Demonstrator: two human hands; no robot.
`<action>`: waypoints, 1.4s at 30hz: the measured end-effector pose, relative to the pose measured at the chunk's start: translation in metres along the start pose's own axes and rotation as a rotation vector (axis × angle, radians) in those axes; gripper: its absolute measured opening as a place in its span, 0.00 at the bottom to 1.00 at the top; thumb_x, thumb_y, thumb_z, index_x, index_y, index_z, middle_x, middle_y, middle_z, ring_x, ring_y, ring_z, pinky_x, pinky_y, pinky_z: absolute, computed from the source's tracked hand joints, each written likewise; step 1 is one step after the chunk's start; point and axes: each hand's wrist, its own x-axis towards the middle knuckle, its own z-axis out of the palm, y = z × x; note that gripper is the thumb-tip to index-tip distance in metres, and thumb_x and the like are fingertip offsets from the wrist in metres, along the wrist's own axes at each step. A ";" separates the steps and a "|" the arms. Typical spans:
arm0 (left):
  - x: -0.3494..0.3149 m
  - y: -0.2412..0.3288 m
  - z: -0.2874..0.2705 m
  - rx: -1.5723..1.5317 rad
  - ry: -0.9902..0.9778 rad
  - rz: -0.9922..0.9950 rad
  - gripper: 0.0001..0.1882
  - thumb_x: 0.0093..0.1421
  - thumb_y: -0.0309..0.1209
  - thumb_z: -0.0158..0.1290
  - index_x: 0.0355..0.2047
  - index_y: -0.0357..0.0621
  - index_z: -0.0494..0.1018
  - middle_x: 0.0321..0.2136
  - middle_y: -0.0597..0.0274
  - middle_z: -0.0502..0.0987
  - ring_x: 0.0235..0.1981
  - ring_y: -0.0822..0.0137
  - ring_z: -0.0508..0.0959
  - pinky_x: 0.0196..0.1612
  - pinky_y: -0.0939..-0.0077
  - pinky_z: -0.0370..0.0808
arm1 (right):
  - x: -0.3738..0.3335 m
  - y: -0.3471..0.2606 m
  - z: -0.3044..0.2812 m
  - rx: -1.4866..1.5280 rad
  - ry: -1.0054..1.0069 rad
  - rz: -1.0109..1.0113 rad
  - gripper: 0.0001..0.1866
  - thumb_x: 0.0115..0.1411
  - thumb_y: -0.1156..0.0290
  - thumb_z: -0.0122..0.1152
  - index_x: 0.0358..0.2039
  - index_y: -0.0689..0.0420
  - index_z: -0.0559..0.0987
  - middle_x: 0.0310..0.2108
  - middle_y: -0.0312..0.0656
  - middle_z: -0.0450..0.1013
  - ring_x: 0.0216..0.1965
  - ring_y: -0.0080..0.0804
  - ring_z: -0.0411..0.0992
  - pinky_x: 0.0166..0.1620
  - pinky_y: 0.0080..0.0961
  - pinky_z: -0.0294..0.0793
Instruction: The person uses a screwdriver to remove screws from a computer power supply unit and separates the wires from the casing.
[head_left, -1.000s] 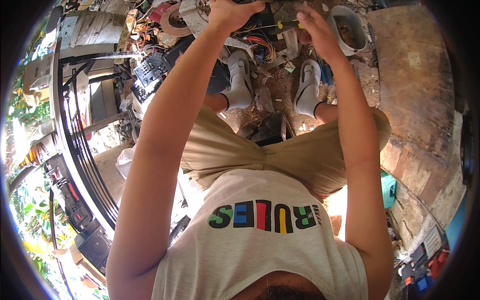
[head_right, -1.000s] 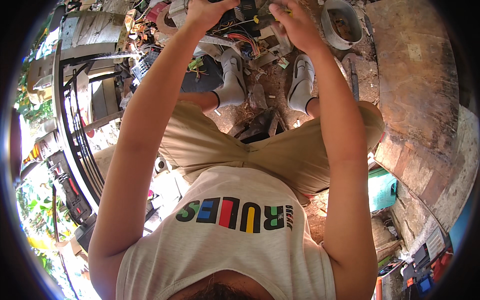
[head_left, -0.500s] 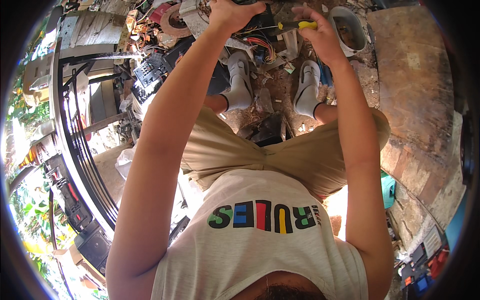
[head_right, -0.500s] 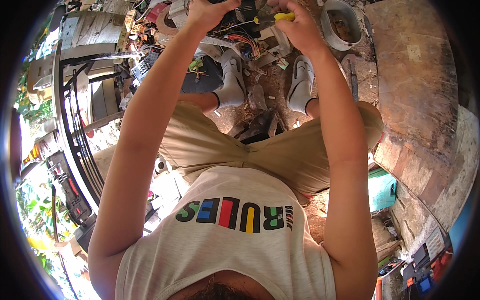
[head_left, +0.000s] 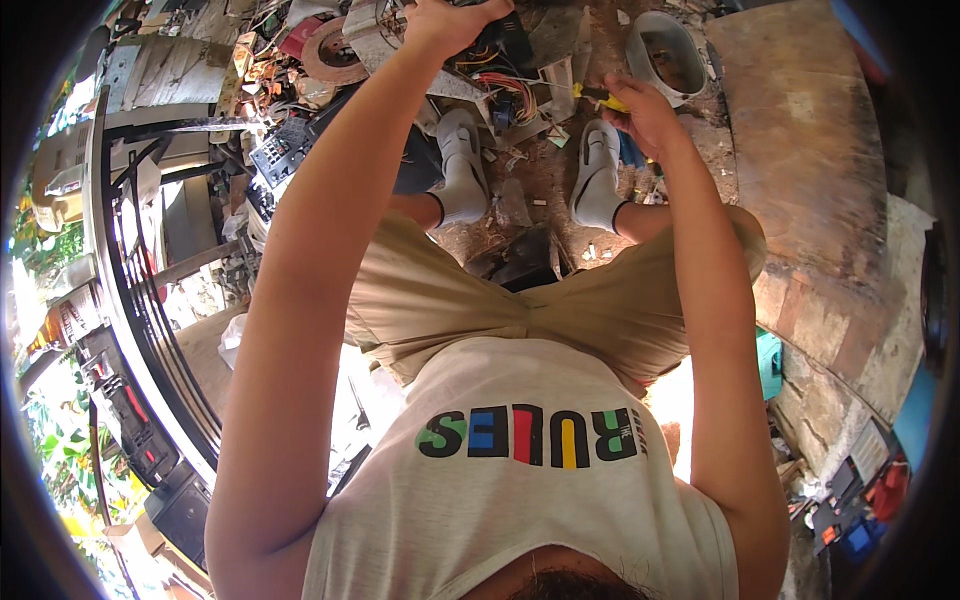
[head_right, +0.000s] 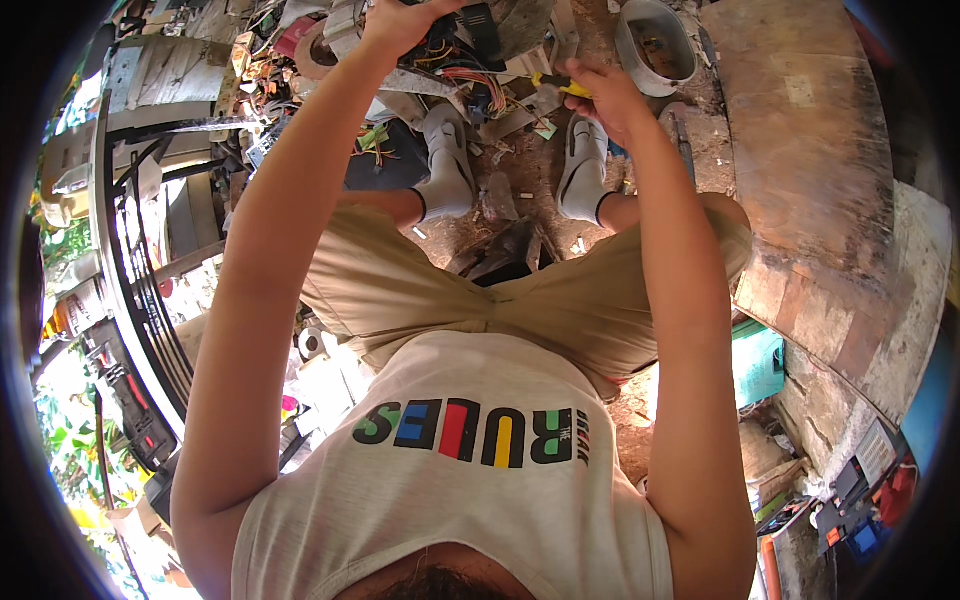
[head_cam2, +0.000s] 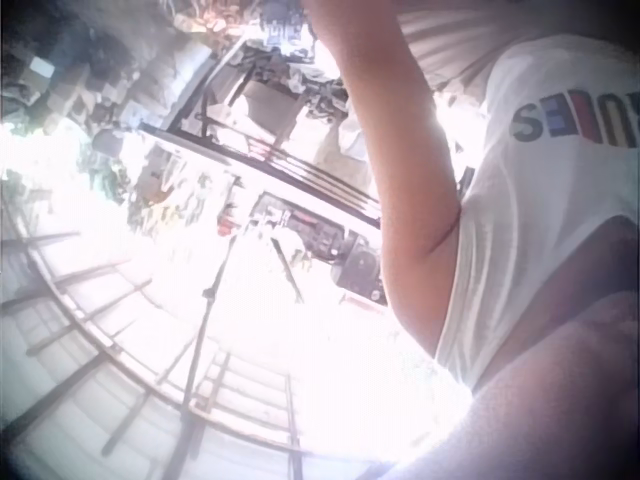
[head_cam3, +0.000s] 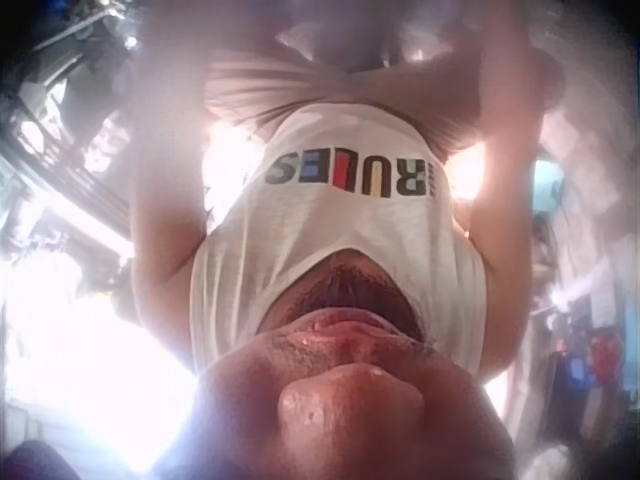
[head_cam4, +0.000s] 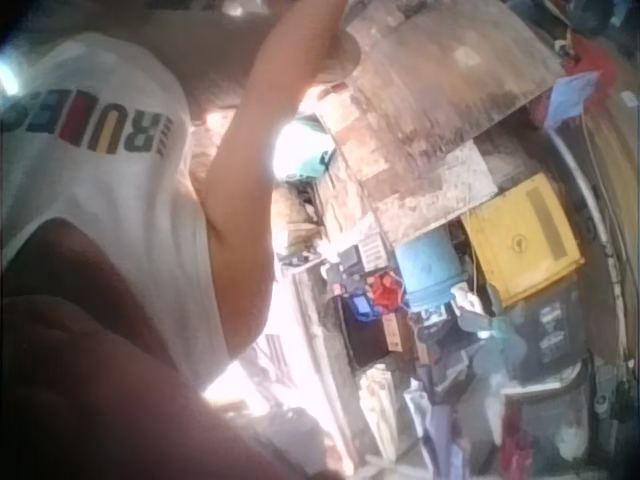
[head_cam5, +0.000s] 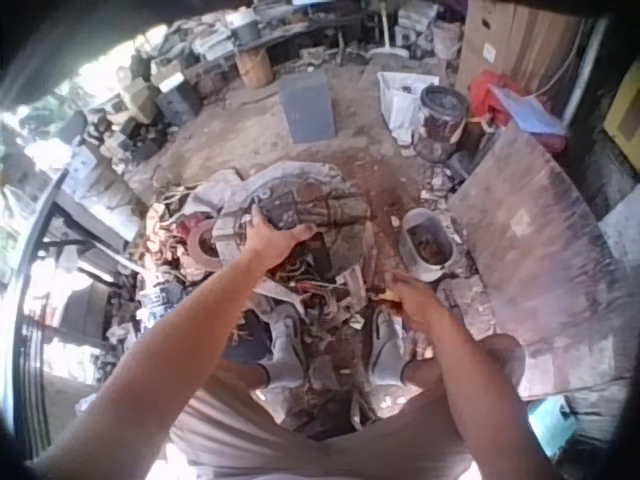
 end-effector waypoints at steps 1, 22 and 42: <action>0.000 0.004 0.000 0.008 -0.056 -0.057 0.74 0.40 0.59 0.71 0.72 0.36 0.35 0.68 0.32 0.51 0.68 0.42 0.59 0.67 0.58 0.62 | -0.004 0.005 -0.005 0.120 0.002 0.081 0.23 0.67 0.59 0.60 0.57 0.58 0.75 0.40 0.39 0.78 0.38 0.25 0.76 0.42 0.25 0.76; -0.001 0.001 -0.002 0.011 -0.040 0.012 0.75 0.38 0.57 0.72 0.71 0.34 0.34 0.68 0.30 0.49 0.70 0.41 0.54 0.69 0.59 0.58 | 0.039 0.009 0.183 0.282 0.192 -0.228 0.10 0.63 0.64 0.67 0.34 0.59 0.81 0.30 0.38 0.79 0.22 0.20 0.70 0.26 0.21 0.69; 0.009 -0.017 0.004 -0.198 -0.072 0.218 0.74 0.38 0.58 0.73 0.69 0.24 0.40 0.65 0.32 0.58 0.66 0.47 0.62 0.66 0.62 0.62 | -0.011 0.014 0.112 0.223 -0.079 -0.135 0.15 0.57 0.74 0.54 0.45 0.62 0.75 0.31 0.37 0.72 0.29 0.23 0.69 0.32 0.23 0.68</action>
